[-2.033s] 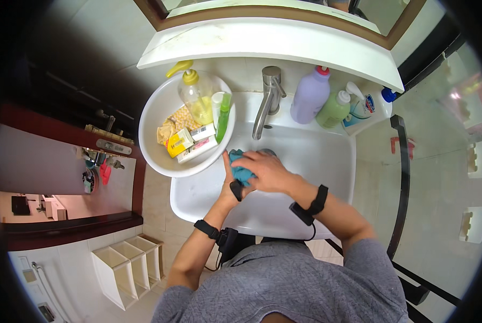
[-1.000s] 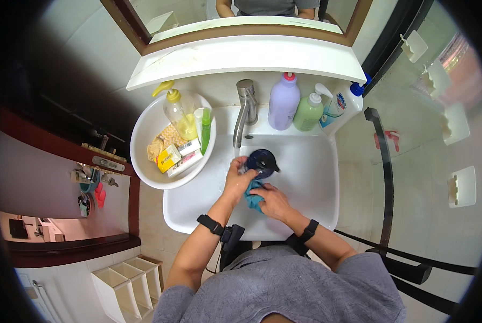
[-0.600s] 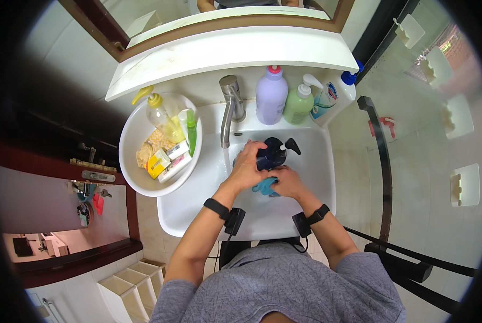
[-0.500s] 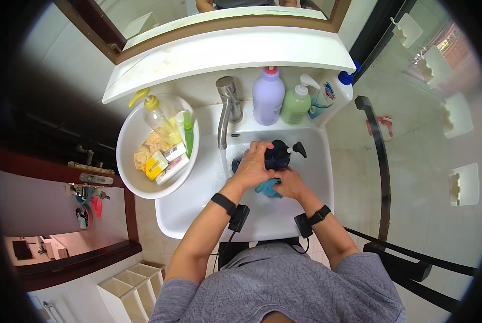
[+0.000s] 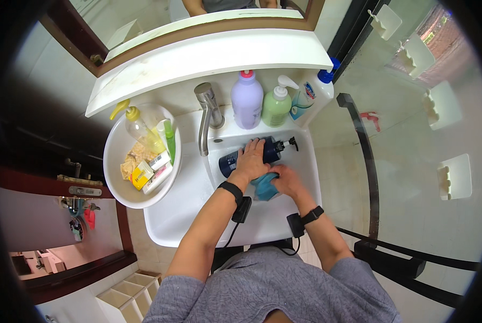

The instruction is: The person wipes down several bottles with a cloth at a sink, including a large purple bottle, a black bottle, and a yellow bottle. They then move into a shower area, place a yellow sponge on a wire shelf, and organize the cleaned bottles onto the shelf one by one before opening a large white pump bottle.

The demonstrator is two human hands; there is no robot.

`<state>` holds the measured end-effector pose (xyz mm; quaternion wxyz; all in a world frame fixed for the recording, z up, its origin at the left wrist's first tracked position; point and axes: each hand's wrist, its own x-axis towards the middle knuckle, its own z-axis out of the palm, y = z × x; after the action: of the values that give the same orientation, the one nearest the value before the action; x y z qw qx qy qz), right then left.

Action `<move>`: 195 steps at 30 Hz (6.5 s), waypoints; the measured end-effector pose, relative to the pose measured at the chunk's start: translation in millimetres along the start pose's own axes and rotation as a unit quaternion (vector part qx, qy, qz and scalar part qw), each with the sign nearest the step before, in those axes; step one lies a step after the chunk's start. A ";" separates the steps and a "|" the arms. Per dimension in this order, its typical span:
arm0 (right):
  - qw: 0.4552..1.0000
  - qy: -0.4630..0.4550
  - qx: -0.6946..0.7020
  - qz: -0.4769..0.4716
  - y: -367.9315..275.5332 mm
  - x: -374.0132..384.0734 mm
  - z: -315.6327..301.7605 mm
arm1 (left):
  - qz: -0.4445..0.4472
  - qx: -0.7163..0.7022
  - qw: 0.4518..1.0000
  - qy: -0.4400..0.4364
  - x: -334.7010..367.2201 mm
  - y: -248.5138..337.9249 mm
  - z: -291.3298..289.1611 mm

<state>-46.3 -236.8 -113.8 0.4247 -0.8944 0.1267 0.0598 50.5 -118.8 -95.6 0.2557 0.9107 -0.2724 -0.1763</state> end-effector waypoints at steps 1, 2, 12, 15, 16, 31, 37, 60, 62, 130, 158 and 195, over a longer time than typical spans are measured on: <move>0.999 0.001 0.006 0.041 -0.1 -4.5 0.3 | 0.019 0.031 0.999 -0.010 3.2 7.9 0.5; 0.999 0.005 0.002 0.041 3.8 -8.1 3.0 | 0.038 0.063 0.997 -0.017 5.3 17.7 -3.3; 0.984 0.039 0.140 0.102 25.0 -33.3 9.4 | 0.109 0.156 0.981 -0.048 27.6 36.2 34.4; 0.983 -0.024 0.144 0.106 29.1 -31.4 6.2 | 0.143 0.179 0.973 -0.034 3.0 47.0 11.4; 0.976 0.002 0.190 0.107 32.1 -30.6 10.0 | 0.138 0.185 0.972 -0.035 -5.9 44.9 4.0; 0.937 0.004 0.230 -0.263 -122.6 -2.9 60.5 | -0.195 -0.385 0.779 0.454 -119.4 -43.3 -52.9; 0.941 -0.003 -0.052 -0.335 -151.8 -11.5 74.1 | -0.246 -0.598 0.662 0.379 -130.1 -55.1 -53.6; 0.959 -0.004 0.072 -0.273 -112.6 -35.2 77.8 | -0.252 -0.627 0.652 0.343 -126.7 -75.7 -40.7; 0.951 0.003 0.072 -0.299 -118.6 -14.3 78.4 | -0.257 -0.550 0.689 0.397 -130.5 -57.3 -33.8; 0.938 -0.150 0.063 -0.305 -120.1 -2.1 98.6 | -0.106 -0.384 0.889 0.227 -207.3 -98.8 -27.0; 0.926 -0.309 -0.215 -0.007 -38.5 6.6 68.1 | -0.068 -0.242 0.931 0.264 -185.1 -25.5 -87.1; 0.791 0.601 -0.112 -0.017 -17.3 5.1 -57.2 | 0.287 -0.237 0.917 0.146 19.2 143.1 -46.9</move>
<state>-36.6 -271.5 -65.8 0.1608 -0.7933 0.3338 -0.4831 29.2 -215.9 19.1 0.5403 0.7221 -0.4317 -0.0195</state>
